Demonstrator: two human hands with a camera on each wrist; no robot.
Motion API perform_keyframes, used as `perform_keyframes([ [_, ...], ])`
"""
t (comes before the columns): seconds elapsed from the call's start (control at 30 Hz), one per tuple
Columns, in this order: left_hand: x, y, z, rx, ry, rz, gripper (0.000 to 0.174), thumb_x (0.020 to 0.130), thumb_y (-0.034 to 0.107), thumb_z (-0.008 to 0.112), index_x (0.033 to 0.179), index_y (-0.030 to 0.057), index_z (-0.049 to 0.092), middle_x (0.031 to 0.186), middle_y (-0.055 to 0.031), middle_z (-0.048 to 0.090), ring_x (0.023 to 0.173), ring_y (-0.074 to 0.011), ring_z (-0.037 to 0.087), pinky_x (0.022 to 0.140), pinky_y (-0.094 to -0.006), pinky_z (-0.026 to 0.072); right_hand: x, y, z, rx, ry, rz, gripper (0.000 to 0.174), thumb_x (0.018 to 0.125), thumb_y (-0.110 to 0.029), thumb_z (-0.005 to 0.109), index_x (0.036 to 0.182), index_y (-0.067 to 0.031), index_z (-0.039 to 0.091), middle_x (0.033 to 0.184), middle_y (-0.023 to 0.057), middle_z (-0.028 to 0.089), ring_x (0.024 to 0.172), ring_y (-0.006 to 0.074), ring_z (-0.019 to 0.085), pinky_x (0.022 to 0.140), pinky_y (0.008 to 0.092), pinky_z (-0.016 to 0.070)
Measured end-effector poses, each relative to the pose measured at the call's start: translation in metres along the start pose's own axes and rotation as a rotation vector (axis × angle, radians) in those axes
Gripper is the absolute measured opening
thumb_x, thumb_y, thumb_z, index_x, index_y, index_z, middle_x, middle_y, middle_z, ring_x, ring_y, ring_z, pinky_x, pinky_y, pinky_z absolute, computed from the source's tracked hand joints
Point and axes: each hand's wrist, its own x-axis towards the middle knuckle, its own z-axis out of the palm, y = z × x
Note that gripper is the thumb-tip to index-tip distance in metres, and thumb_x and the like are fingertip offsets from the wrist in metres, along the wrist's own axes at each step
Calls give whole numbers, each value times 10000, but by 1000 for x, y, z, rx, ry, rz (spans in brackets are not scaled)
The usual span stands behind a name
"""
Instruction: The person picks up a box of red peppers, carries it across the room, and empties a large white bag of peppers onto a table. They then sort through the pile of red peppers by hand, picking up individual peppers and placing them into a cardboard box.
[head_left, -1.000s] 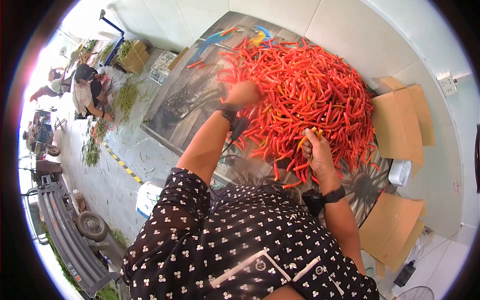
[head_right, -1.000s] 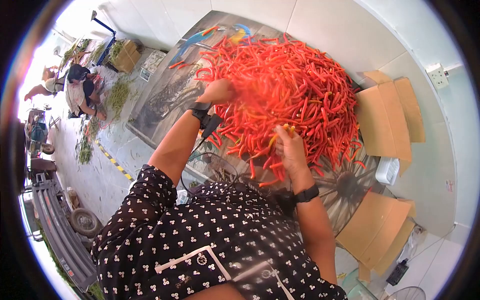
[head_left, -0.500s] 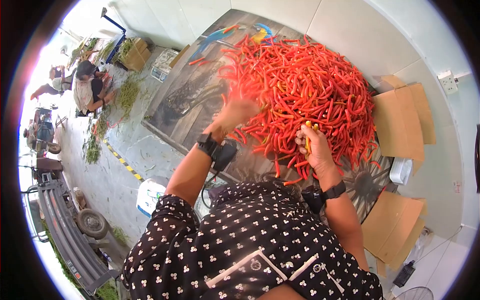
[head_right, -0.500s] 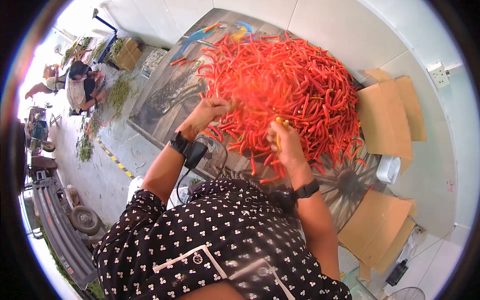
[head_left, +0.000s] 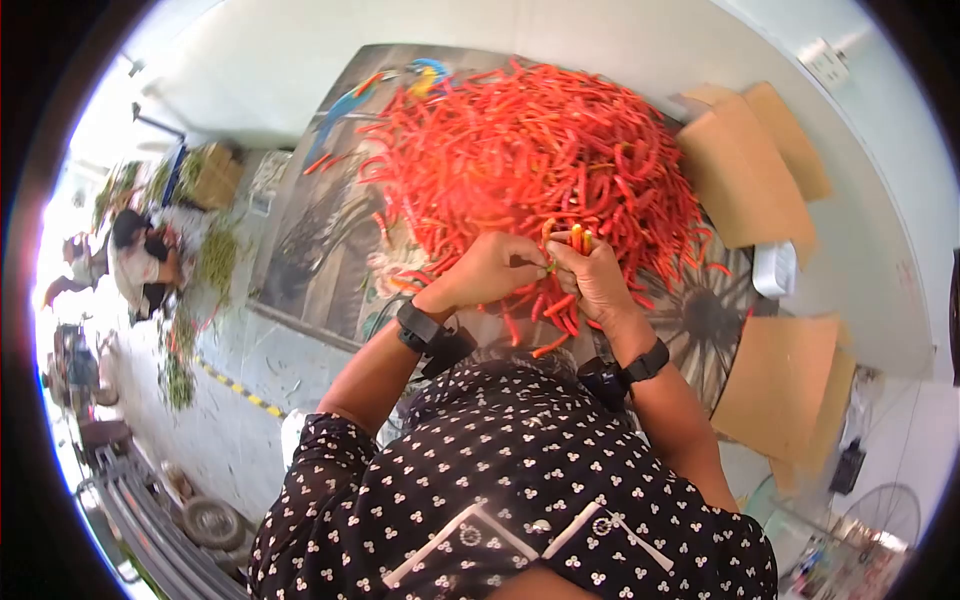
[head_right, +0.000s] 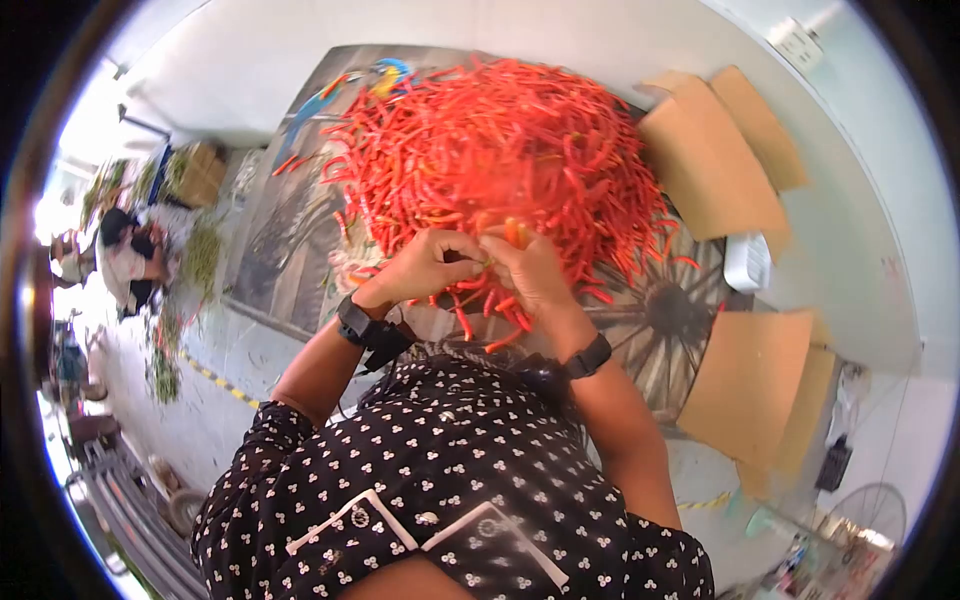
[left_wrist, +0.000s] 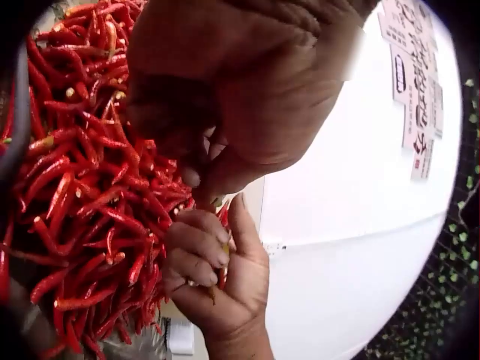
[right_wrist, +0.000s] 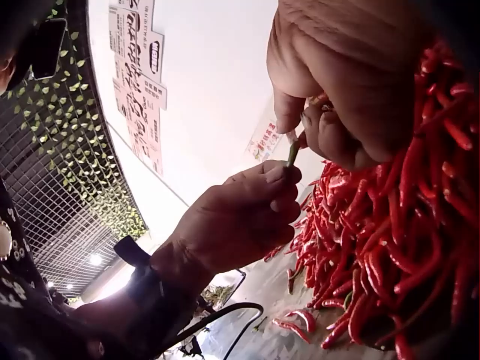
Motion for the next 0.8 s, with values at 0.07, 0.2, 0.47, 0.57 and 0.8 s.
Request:
perform_keyframes([
  [0.07, 12, 15, 7, 108, -15, 83, 113, 770, 68, 635, 869, 13, 644, 781, -70, 634, 721, -130, 599, 657, -263, 465, -17, -17, -7, -161, 153, -163, 121, 822, -129, 619, 919, -58, 634, 739, -70, 554, 577, 6, 447, 502, 165, 328],
  [0.2, 35, 15, 8, 554, 95, 370, 217, 714, 85, 672, 922, 45, 624, 942, -111, 582, 895, -272, 566, 773, -347, 453, -72, -80, -67, -596, 603, -449, 105, 827, -219, 619, 859, -120, 630, 616, -89, 465, 492, -1, 364, 410, 187, 255],
  [0.47, 55, -13, 1, 965, 237, 449, 390, 632, 194, 695, 996, 88, 605, 1176, -103, 492, 1167, -288, 410, 922, -443, 343, -255, -182, -256, -1210, 1323, -734, 287, 868, -175, 568, 1064, 31, 613, 1079, 75, 641, 998, 168, 589, 889, 280, 421],
  [0.57, 51, -22, -4, 1032, 245, 420, 354, 646, 192, 663, 983, 97, 611, 1195, -106, 485, 1180, -277, 402, 944, -430, 320, -300, -192, -289, -1390, 1627, -183, 320, 844, -261, 569, 1029, -6, 630, 976, 144, 656, 930, 264, 621, 823, 341, 455],
  [0.8, 20, -37, -29, 1151, 316, 316, 273, 658, 213, 641, 906, 101, 621, 1148, -99, 514, 1192, -274, 396, 941, -475, 312, -308, -175, -344, -1686, 1549, 321, 346, 792, -333, 588, 978, -45, 638, 906, 177, 646, 845, 335, 617, 752, 395, 462],
])
